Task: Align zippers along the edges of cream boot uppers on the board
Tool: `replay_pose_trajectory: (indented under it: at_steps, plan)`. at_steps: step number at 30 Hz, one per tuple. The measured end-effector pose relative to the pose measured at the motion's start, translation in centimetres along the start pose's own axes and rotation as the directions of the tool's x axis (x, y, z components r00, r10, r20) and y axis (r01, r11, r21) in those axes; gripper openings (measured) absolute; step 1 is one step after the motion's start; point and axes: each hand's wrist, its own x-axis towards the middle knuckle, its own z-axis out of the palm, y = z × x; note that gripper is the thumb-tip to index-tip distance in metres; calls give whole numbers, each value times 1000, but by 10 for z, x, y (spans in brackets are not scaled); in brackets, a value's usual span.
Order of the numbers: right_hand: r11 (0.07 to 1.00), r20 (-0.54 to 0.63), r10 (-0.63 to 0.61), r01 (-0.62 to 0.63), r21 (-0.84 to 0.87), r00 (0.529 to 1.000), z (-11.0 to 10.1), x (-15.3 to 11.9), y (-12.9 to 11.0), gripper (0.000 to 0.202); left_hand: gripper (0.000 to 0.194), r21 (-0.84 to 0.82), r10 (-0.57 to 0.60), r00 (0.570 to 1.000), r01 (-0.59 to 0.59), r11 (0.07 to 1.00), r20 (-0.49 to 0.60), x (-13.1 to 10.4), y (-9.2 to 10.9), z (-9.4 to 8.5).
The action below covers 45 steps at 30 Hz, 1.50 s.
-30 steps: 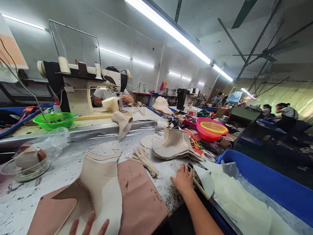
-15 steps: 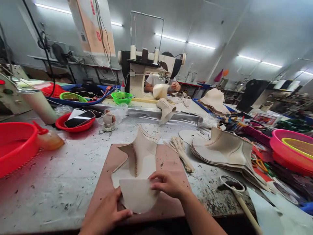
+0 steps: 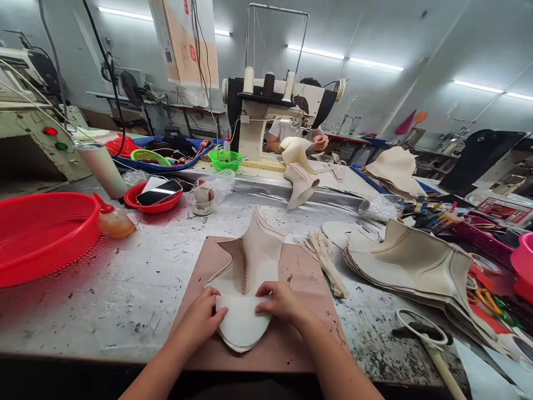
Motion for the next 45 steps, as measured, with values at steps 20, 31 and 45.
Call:
replay_pose_trajectory:
  at_steps: [20,31,45]
  plan:
    - [961,-444,-150,23,-277,883,-35,-18,19,35,46,559,433,896,-408,722,95,-4,-23,29]
    - [856,-691,45,-385,-346,722,-121,7,68,17,24,542,380,925,-314,780,-11,57,48,9]
    - [906,-466,-210,-9,-424,859,-78,-47,79,37,25,380,835,533,-807,452,138,108,137,105]
